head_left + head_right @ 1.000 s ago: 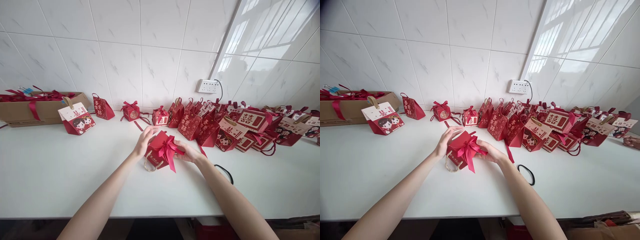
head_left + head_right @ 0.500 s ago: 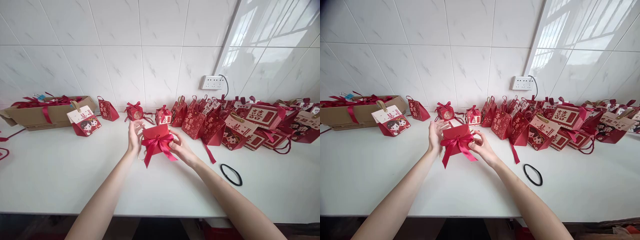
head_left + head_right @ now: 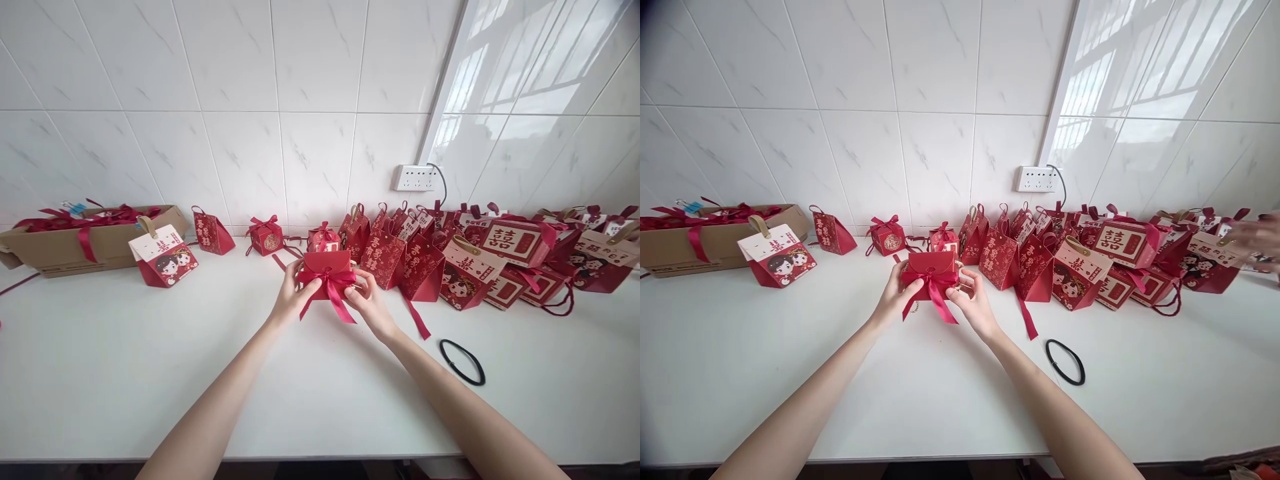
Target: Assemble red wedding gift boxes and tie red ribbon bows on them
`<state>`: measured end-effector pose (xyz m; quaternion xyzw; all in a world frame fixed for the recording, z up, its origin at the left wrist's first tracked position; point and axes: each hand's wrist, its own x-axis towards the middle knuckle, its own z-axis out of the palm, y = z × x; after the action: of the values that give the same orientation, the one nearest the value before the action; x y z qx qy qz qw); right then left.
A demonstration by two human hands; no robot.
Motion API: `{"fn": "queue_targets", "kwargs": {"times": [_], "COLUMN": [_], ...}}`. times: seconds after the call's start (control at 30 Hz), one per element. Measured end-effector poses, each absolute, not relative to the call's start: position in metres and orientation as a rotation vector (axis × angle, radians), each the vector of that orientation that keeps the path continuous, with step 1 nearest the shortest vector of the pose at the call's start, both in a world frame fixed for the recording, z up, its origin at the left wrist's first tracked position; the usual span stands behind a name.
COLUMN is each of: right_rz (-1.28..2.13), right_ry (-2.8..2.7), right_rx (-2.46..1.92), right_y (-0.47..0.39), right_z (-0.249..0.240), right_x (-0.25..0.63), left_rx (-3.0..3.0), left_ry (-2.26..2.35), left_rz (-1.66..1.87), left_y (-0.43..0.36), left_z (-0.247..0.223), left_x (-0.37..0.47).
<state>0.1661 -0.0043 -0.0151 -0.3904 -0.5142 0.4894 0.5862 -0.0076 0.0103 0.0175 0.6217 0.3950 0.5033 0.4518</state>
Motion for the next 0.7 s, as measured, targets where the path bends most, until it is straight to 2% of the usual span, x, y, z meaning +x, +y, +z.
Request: {"fn": "queue_targets", "kwargs": {"times": [0.1, 0.23, 0.53, 0.7], "right_rz": [1.235, 1.295, 1.014, 1.173], "right_ry": [-1.234, -1.399, -1.61, -1.586], "right_rx": [-0.89, -0.977, -1.233, -1.064], "right_y": [-0.004, -0.004, -0.003, -0.005], "right_z": [-0.015, -0.013, -0.008, -0.002], "right_x": [0.169, 0.176, 0.185, 0.185], "left_rx": [1.549, 1.538, 1.519, 1.556], "left_ry": [0.918, 0.854, 0.88, 0.843], "left_rz": [1.269, 1.121, 1.102, 1.013], "left_y": [0.01, 0.012, 0.021, 0.018], "left_z": [0.017, 0.013, -0.004, -0.002], "left_x": [-0.008, -0.009, -0.007, -0.009]}}
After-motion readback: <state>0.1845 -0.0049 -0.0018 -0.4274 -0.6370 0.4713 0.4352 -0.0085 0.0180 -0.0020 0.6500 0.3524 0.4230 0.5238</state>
